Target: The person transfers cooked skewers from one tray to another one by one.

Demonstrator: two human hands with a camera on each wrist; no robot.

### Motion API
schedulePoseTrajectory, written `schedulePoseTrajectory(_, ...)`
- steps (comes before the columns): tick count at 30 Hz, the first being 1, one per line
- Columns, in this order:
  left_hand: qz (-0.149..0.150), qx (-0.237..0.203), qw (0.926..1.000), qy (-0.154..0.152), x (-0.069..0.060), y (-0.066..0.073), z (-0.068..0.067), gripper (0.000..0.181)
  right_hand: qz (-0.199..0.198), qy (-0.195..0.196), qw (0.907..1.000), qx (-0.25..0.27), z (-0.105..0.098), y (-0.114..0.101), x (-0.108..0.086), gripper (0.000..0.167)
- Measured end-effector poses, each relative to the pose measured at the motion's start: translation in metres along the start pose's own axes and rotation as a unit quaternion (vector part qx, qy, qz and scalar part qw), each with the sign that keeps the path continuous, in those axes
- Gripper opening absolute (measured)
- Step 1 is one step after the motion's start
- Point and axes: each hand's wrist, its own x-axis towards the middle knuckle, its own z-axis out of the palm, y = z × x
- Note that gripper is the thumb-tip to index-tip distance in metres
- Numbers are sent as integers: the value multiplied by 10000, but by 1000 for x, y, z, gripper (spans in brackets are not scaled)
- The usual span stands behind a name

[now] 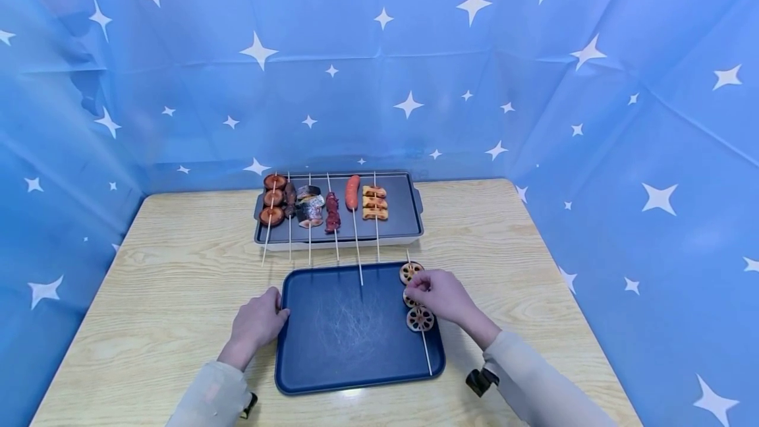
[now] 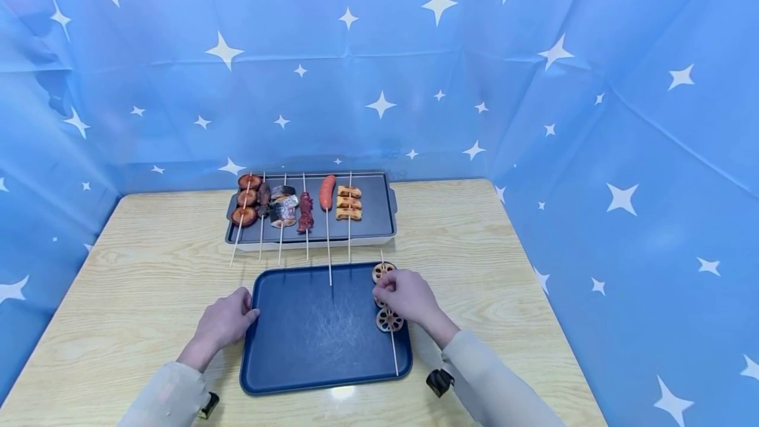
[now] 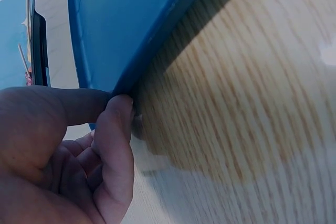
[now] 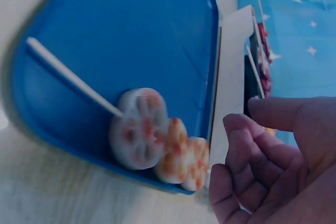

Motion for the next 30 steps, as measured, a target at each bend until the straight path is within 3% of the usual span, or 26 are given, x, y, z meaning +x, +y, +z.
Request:
schedulePoseTrajectory(13,22,-61,9999,119,2,0,-1,21,94,25,9993,358,5,-27,39,12)
schedulePoseTrajectory(20,-27,-64,9999,134,1,1,-1,22,263,66,9966,783,13,-34,51,21)
schedulePoseTrajectory(30,-91,-75,9998,128,1,2,0,21,521,114,9943,926,15,-39,62,25)
